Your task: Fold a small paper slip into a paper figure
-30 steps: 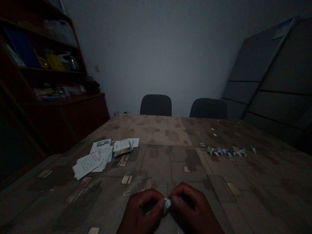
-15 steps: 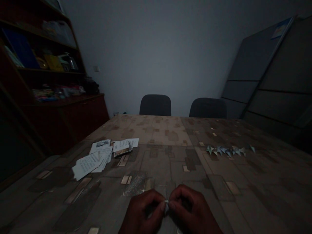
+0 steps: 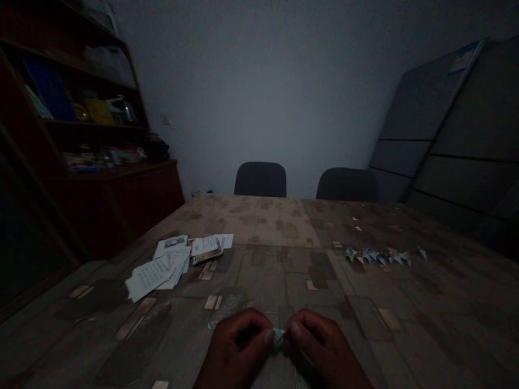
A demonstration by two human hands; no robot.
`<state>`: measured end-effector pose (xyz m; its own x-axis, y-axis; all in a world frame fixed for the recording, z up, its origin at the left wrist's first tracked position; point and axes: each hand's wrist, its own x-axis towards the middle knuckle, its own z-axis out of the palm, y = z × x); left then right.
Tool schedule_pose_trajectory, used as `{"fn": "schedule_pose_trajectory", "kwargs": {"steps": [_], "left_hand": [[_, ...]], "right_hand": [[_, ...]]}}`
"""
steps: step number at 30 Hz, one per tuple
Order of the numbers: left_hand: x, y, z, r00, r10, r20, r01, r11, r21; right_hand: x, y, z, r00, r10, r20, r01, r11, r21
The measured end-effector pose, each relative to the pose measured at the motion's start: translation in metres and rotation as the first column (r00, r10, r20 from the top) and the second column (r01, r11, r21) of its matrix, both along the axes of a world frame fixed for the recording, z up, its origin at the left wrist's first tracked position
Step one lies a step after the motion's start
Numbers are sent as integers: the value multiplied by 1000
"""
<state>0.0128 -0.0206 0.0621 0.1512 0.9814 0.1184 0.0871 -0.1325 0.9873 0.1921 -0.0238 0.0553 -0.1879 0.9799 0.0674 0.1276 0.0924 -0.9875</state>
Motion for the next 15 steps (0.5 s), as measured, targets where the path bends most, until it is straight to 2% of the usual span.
{"fn": "schedule_pose_trajectory", "kwargs": {"steps": [6,8,13,15], "left_hand": [[0,-1,-6,998,-49,-33,52,991,123],[1,0,-11,996,-85,7,84,993,78],[5,4,-18,965,-117,236,156,976,-151],[5,3,-15,970,-92,224,130,979,-158]], "right_hand": [[-2,-4,4,996,4,90,-11,997,71],[-2,-5,4,990,-8,139,-12,990,143],[1,-4,1,953,-72,295,-43,931,364],[4,-4,1,938,-87,337,-70,901,428]]}}
